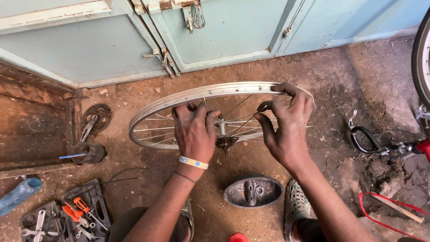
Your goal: The person is sitting on a red stool and repairing a bicycle wheel. They use a spoke wrench to tighten the nipples on the spokes and adjust the wheel's alignment. The person rotates the wheel to access different sections and continues to tighten the spokes.
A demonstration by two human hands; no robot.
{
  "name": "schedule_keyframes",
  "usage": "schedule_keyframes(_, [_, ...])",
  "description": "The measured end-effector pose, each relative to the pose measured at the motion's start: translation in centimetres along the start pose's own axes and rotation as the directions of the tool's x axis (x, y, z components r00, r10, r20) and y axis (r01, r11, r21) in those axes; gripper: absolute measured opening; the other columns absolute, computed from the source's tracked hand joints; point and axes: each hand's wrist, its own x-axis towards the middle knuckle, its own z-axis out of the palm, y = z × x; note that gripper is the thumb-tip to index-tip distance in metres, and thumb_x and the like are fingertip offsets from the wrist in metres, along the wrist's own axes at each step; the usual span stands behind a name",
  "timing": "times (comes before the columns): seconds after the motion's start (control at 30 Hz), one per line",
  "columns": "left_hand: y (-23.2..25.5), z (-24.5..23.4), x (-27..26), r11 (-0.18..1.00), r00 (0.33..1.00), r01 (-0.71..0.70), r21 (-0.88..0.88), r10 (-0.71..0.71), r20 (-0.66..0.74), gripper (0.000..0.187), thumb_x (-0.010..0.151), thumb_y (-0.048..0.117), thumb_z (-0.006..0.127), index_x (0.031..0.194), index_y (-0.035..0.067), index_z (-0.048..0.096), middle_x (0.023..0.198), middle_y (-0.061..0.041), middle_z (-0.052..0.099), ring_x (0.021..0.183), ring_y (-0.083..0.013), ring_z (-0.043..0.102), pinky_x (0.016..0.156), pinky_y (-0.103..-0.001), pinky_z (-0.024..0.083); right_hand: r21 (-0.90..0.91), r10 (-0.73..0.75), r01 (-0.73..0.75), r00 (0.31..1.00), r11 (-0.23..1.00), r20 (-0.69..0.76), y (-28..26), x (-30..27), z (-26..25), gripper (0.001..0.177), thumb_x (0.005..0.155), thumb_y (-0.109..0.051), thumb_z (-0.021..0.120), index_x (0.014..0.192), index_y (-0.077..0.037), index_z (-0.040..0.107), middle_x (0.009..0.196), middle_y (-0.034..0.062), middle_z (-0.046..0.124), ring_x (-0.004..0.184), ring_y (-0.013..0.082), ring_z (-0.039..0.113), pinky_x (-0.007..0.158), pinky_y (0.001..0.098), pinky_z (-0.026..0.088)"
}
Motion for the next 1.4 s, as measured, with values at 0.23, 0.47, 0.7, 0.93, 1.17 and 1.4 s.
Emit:
schedule_keyframes(0.23, [-0.8, 0.0, -0.5, 1.000, 0.999, 0.009, -0.022, -0.010, -0.032, 0.021, 0.101, 0.025, 0.063, 0.093, 0.007, 0.072, 0.101, -0.015, 0.046, 0.090, -0.0278, 0.056, 0.059, -0.030, 0.051, -0.134, 0.107, -0.103, 0.994, 0.986, 0.025, -0.6, -0.7, 1.3, 0.011, 0.093, -0.020, 0.075, 0.093, -0.014, 0.065, 0.138, 0.0118, 0.043, 0.126, 0.0366, 0.034, 0.108, 0.0536, 0.027])
schedule_keyframes(0.47, [-0.2, 1.7, -2.4, 0.860, 0.956, -0.126, -0.495, -0.027, -0.291, 0.013, 0.100, 0.008, 0.061, 0.089, 0.006, 0.067, 0.107, -0.005, 0.042, 0.095, -0.0251, 0.055, 0.082, -0.037, 0.051, -0.145, 0.245, -0.250, 0.968, 0.957, -0.051, -0.2, -0.7, 2.3, 0.012, 0.094, -0.020, 0.074, 0.090, -0.013, 0.064, 0.139, 0.0161, 0.039, 0.131, 0.0405, 0.029, 0.111, 0.0613, 0.024])
schedule_keyframes(0.7, [0.9, 4.0, -0.8, 0.786, 0.981, -0.192, -0.587, 0.146, -0.126, 0.029, 0.092, -0.019, 0.051, 0.099, 0.002, 0.069, 0.098, -0.009, 0.054, 0.093, -0.0298, 0.065, 0.082, -0.041, 0.058, -0.073, 0.237, -0.234, 0.971, 0.969, 0.033, -1.1, -0.2, 0.9, 0.010, 0.096, -0.020, 0.073, 0.097, -0.013, 0.065, 0.141, 0.0167, 0.033, 0.133, 0.0408, 0.024, 0.110, 0.0670, 0.024])
schedule_keyframes(0.93, [2.2, 3.3, -0.9, 0.796, 0.967, -0.133, -0.590, 0.234, 0.098, 0.040, 0.088, -0.021, 0.049, 0.114, 0.003, 0.068, 0.094, -0.016, 0.068, 0.092, -0.0386, 0.073, 0.081, -0.048, 0.061, 0.017, 0.122, -0.122, 0.992, 0.992, 0.010, -3.0, -0.9, 1.9, 0.009, 0.096, -0.025, 0.073, 0.091, -0.017, 0.072, 0.136, 0.0166, 0.040, 0.130, 0.0378, 0.026, 0.109, 0.0566, 0.024])
schedule_keyframes(1.17, [1.0, 4.5, -1.6, 0.633, 0.954, -0.066, -0.771, 0.266, 0.137, 0.046, 0.090, -0.020, 0.041, 0.119, 0.006, 0.066, 0.101, -0.019, 0.072, 0.104, -0.0422, 0.071, 0.086, -0.049, 0.060, 0.032, 0.105, -0.103, 0.993, 0.994, -0.052, -2.9, -1.3, 2.0, 0.003, 0.093, -0.026, 0.078, 0.096, -0.025, 0.077, 0.131, 0.0103, 0.044, 0.123, 0.0350, 0.030, 0.103, 0.0510, 0.028])
schedule_keyframes(1.4, [1.5, 3.6, -1.9, 0.607, 0.955, -0.071, -0.792, 0.271, 0.122, 0.030, 0.094, -0.009, 0.046, 0.109, 0.008, 0.067, 0.096, -0.015, 0.068, 0.096, -0.0381, 0.070, 0.084, -0.048, 0.059, -0.034, 0.069, -0.073, 0.993, 0.997, -0.095, -2.6, -0.9, 2.2, 0.010, 0.092, -0.025, 0.084, 0.090, -0.020, 0.076, 0.126, 0.0099, 0.044, 0.125, 0.0338, 0.031, 0.105, 0.0503, 0.029])
